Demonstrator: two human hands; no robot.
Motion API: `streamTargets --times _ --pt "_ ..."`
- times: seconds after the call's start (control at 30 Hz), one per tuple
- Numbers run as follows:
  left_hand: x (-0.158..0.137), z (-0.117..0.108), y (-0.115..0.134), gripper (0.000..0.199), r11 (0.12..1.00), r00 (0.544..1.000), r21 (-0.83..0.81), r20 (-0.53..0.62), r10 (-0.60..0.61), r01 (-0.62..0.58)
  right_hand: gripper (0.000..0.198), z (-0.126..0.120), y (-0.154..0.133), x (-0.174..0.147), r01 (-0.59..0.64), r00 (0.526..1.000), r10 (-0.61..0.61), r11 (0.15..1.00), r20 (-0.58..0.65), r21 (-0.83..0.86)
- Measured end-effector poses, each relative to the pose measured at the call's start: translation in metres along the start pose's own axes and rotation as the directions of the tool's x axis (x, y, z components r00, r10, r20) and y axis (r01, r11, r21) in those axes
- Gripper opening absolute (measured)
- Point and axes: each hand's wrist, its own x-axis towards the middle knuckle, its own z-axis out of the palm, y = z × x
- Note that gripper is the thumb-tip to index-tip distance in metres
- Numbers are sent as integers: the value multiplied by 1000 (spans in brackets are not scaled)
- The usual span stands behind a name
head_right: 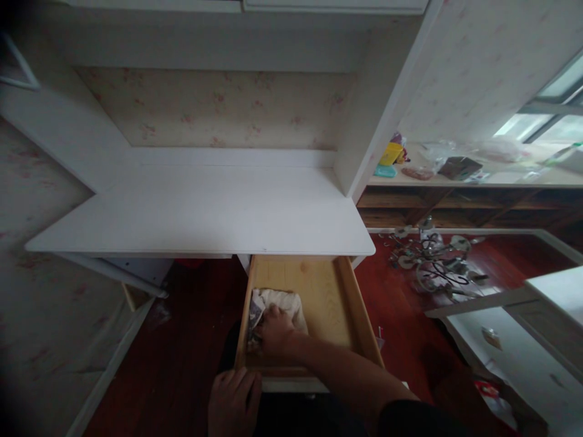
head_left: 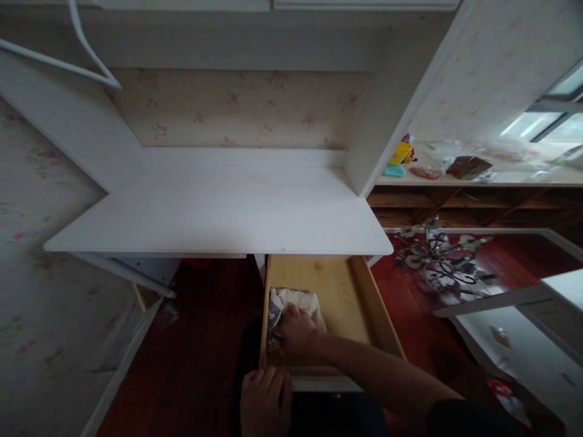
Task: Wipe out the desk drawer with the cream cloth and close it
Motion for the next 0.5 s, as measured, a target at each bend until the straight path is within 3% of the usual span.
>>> streamTargets --times 0.17,0.3,0.4,0.5 --pt "-1 1 2 20 999 1000 -42 11 -28 29 55 -10 37 30 -235 970 231 971 -81 -37" --pt "0 -2 4 21 997 999 -68 -15 -47 46 64 -20 76 48 -312 950 313 948 8 -59" --pt "2 -4 4 22 997 999 -73 -10 -33 32 74 -24 101 41 -296 952 299 954 63 -52" --pt "3 -4 4 24 999 1000 -53 -22 -4 3 85 -23 129 15 -349 936 349 937 52 -12"
